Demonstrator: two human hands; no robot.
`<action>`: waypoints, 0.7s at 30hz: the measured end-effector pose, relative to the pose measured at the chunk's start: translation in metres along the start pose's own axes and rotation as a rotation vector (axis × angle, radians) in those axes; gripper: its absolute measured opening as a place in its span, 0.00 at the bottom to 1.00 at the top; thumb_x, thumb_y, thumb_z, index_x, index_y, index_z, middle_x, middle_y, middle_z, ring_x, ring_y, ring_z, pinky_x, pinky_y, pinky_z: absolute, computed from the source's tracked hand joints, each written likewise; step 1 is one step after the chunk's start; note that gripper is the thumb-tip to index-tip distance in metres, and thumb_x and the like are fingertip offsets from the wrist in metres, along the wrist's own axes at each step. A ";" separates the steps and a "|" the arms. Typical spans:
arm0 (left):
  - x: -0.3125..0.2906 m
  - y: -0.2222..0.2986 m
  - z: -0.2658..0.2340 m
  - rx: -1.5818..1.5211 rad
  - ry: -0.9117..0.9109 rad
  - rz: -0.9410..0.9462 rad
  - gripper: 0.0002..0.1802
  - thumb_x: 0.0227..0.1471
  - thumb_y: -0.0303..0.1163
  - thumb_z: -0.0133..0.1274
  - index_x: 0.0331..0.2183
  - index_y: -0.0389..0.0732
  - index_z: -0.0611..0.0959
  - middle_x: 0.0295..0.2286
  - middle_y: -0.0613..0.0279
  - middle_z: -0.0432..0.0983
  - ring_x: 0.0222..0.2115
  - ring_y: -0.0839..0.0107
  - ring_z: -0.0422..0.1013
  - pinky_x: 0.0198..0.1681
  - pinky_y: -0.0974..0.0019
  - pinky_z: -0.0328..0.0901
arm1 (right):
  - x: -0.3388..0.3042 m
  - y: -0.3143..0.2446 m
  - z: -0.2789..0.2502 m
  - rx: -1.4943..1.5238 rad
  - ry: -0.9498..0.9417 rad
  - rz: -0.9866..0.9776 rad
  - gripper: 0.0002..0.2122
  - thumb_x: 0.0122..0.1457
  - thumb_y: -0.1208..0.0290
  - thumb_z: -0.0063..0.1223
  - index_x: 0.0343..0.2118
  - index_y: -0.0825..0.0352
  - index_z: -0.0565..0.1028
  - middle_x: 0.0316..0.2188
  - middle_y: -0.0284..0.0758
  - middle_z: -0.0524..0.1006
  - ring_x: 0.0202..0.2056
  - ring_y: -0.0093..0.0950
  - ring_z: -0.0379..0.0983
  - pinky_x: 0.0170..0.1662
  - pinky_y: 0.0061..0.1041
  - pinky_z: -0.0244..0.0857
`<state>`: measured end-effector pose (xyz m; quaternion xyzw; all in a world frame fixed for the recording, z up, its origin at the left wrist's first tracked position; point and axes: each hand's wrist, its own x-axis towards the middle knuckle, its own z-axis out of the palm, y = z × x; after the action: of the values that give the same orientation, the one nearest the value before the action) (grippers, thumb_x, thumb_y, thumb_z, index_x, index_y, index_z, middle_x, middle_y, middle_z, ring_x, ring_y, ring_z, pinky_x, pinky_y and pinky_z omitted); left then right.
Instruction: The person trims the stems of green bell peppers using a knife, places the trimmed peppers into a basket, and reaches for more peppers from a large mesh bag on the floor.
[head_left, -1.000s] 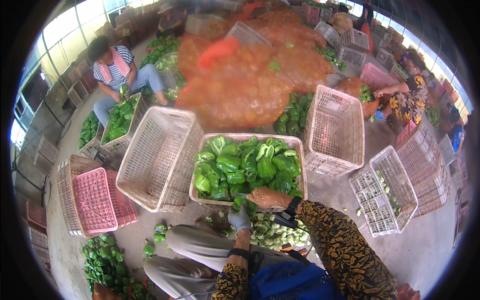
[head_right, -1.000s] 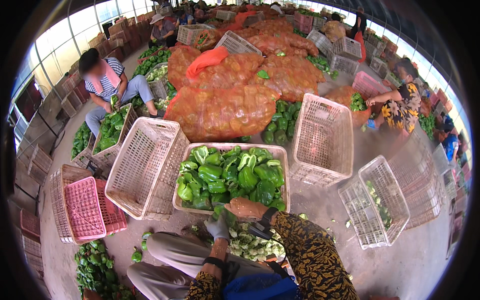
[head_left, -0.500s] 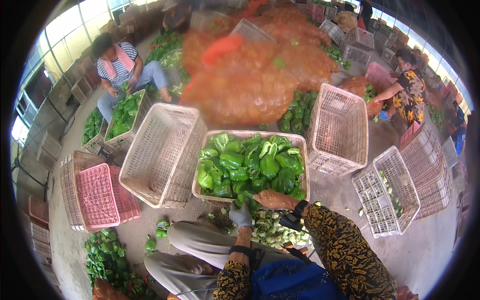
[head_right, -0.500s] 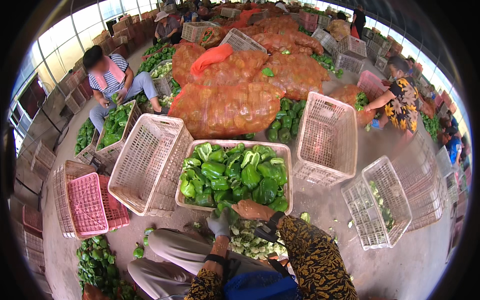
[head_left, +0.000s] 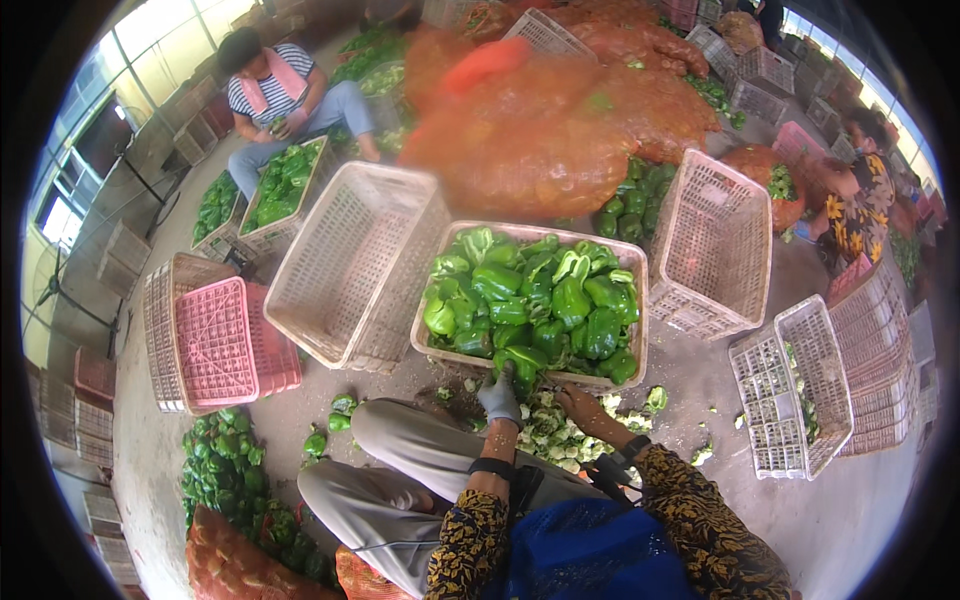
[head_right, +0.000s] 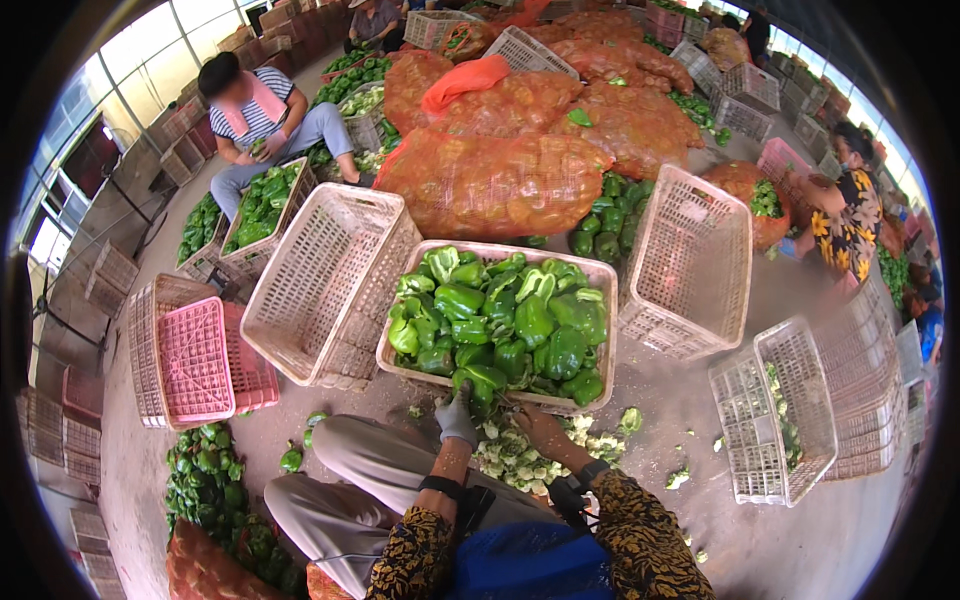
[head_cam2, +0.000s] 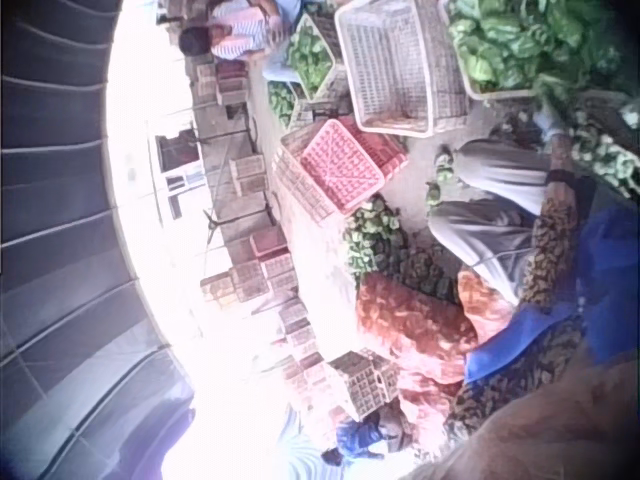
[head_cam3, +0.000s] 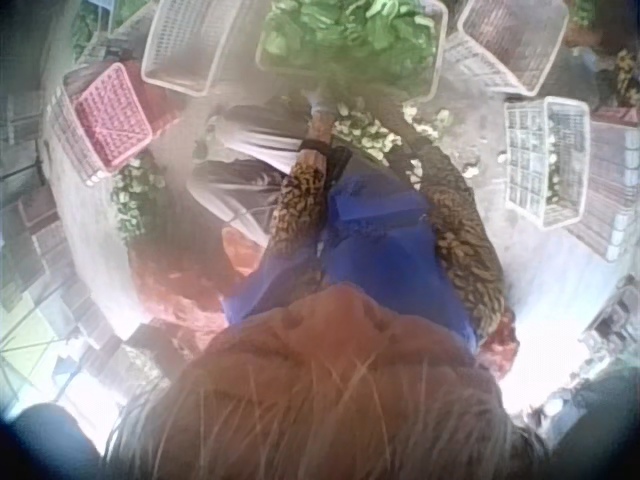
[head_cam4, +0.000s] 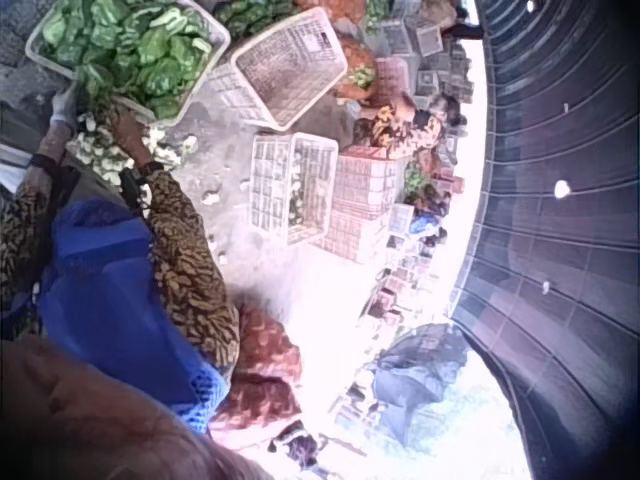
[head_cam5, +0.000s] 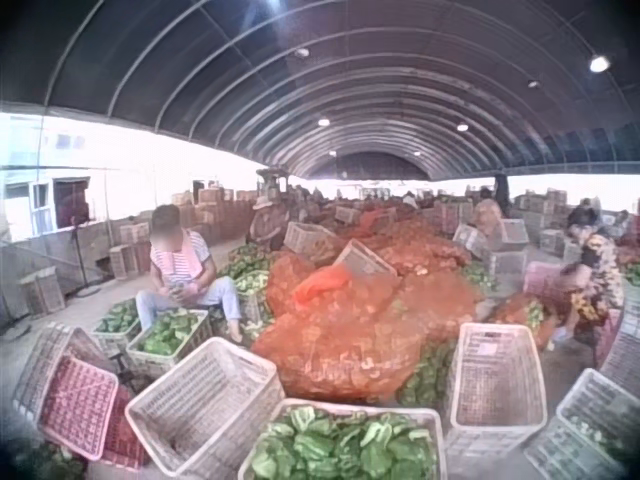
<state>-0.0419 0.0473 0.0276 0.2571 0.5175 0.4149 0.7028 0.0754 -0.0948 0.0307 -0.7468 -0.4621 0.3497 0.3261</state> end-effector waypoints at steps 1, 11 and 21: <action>-0.003 0.006 -0.002 -0.029 -0.025 -0.053 0.24 0.47 0.34 0.63 0.44 0.30 0.78 0.35 0.58 0.77 0.30 0.70 0.72 0.34 0.67 0.68 | -0.010 -0.001 -0.008 -0.033 -0.007 0.037 0.18 0.64 0.57 0.40 0.42 0.69 0.67 0.31 0.49 0.73 0.35 0.51 0.69 0.37 0.43 0.61; -0.022 0.036 0.002 -0.113 -0.362 -0.138 0.27 0.51 0.38 0.59 0.48 0.31 0.74 0.39 0.57 0.76 0.34 0.68 0.74 0.35 0.65 0.72 | 0.000 -0.089 -0.058 0.076 0.393 -0.259 0.19 0.54 0.58 0.61 0.40 0.69 0.71 0.21 0.36 0.69 0.23 0.25 0.65 0.26 0.27 0.61; -0.035 0.041 0.007 -0.057 -0.553 0.048 0.31 0.54 0.34 0.57 0.56 0.36 0.65 0.48 0.56 0.70 0.45 0.72 0.68 0.47 0.70 0.66 | 0.012 -0.086 -0.029 0.609 0.126 0.058 0.27 0.51 0.59 0.65 0.46 0.74 0.69 0.30 0.33 0.74 0.27 0.20 0.72 0.26 0.21 0.67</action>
<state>-0.0522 0.0397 0.0802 0.3528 0.2880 0.3601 0.8142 0.0640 -0.0579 0.1133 -0.6478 -0.2937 0.4343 0.5527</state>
